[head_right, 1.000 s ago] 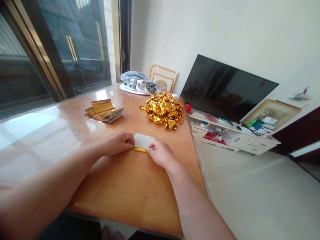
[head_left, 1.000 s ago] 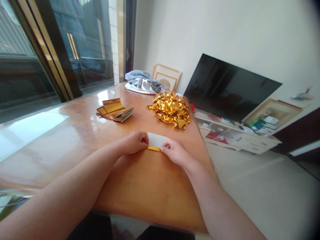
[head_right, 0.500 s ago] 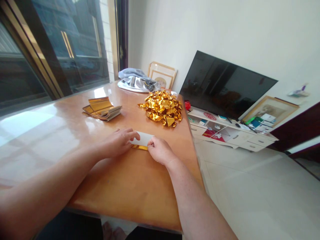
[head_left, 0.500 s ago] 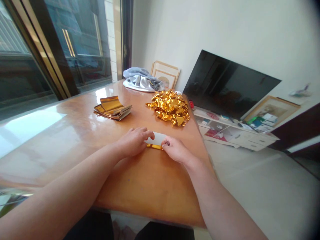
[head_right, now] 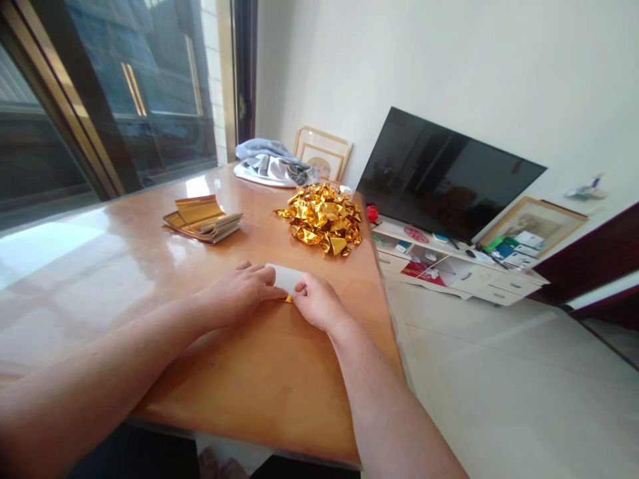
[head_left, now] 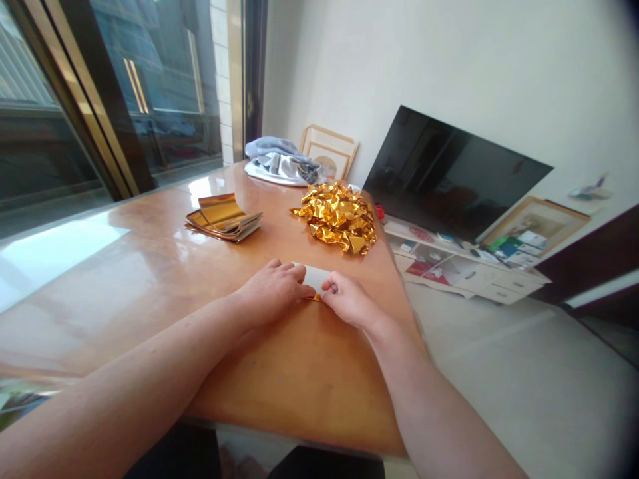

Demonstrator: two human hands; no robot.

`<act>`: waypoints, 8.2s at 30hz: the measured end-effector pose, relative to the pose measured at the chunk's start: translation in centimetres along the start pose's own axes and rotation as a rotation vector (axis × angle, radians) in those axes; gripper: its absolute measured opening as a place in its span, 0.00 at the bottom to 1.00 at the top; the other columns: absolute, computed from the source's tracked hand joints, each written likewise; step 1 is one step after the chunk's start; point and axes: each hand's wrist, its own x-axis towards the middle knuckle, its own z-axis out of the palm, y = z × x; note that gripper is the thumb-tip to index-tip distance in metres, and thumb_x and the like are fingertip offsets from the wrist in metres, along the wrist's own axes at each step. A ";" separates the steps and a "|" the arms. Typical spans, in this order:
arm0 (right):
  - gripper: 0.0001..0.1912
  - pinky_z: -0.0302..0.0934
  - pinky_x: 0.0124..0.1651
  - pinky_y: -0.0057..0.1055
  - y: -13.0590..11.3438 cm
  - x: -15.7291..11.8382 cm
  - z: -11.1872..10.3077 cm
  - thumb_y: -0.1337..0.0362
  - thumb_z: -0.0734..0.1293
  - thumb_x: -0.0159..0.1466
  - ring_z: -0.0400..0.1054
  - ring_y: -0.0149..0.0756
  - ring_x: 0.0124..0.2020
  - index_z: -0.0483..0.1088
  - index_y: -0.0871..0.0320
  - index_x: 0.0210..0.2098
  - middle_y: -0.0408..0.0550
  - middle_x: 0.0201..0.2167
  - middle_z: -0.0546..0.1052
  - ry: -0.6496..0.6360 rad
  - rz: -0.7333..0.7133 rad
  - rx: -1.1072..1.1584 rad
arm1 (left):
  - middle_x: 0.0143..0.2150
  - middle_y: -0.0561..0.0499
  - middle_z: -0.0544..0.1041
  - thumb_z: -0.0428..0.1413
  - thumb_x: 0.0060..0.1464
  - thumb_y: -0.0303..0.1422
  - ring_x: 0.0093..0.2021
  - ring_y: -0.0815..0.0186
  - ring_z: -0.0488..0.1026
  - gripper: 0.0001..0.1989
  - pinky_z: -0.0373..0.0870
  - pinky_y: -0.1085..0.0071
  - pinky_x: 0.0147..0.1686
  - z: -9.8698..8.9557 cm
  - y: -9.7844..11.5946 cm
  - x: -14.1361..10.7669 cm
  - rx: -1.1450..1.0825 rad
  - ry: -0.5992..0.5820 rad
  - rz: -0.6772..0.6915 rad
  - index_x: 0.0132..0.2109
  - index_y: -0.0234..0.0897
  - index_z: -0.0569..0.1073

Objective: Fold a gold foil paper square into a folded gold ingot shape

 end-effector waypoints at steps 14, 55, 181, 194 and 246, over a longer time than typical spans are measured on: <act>0.04 0.49 0.28 0.25 0.4 -0.4 -0.3 0.62 0.67 0.61 0.65 0.31 0.29 0.67 0.55 0.33 0.40 0.29 0.75 -0.005 -0.009 -0.071 | 0.39 0.47 0.71 0.49 0.68 0.36 0.40 0.60 0.67 0.14 0.58 0.66 0.39 0.0 0.7 0.2 -0.037 -0.059 0.037 0.50 0.46 0.79; 0.17 0.58 0.38 0.34 -4.0 -4.1 -2.1 0.64 0.61 0.66 0.76 0.45 0.39 0.79 0.48 0.47 0.53 0.39 0.83 -0.099 -0.115 -0.632 | 0.45 0.43 0.73 0.52 0.63 0.34 0.44 0.55 0.70 0.18 0.62 0.61 0.41 -0.2 2.6 -0.6 0.069 -0.079 -0.053 0.57 0.52 0.74; 0.04 0.56 0.43 0.35 -4.8 -2.0 1.4 0.63 0.66 0.66 0.66 0.41 0.41 0.73 0.54 0.35 0.48 0.36 0.75 0.313 -0.461 -0.420 | 0.29 0.56 0.73 0.63 0.48 0.34 0.28 0.70 0.70 0.12 0.65 0.74 0.31 2.2 0.5 0.8 -1.487 0.439 -0.586 0.37 0.36 0.68; 0.17 0.65 0.46 0.34 -0.6 0.1 -0.1 0.54 0.62 0.68 0.72 0.40 0.45 0.69 0.57 0.50 0.51 0.44 0.77 0.281 -0.147 0.411 | 0.31 0.51 0.78 0.60 0.46 0.34 0.30 0.65 0.72 0.11 0.65 0.72 0.30 0.2 -1.7 -0.6 -1.535 0.187 -0.676 0.38 0.35 0.76; 0.19 0.62 0.50 0.32 -1.7 -1.1 1.0 0.54 0.64 0.68 0.74 0.42 0.49 0.73 0.51 0.55 0.50 0.49 0.80 -0.049 -0.222 -0.203 | 0.38 0.50 0.76 0.50 0.52 0.23 0.37 0.64 0.73 0.15 0.66 0.71 0.37 0.4 -1.1 -1.4 -0.526 0.078 -0.246 0.41 0.40 0.77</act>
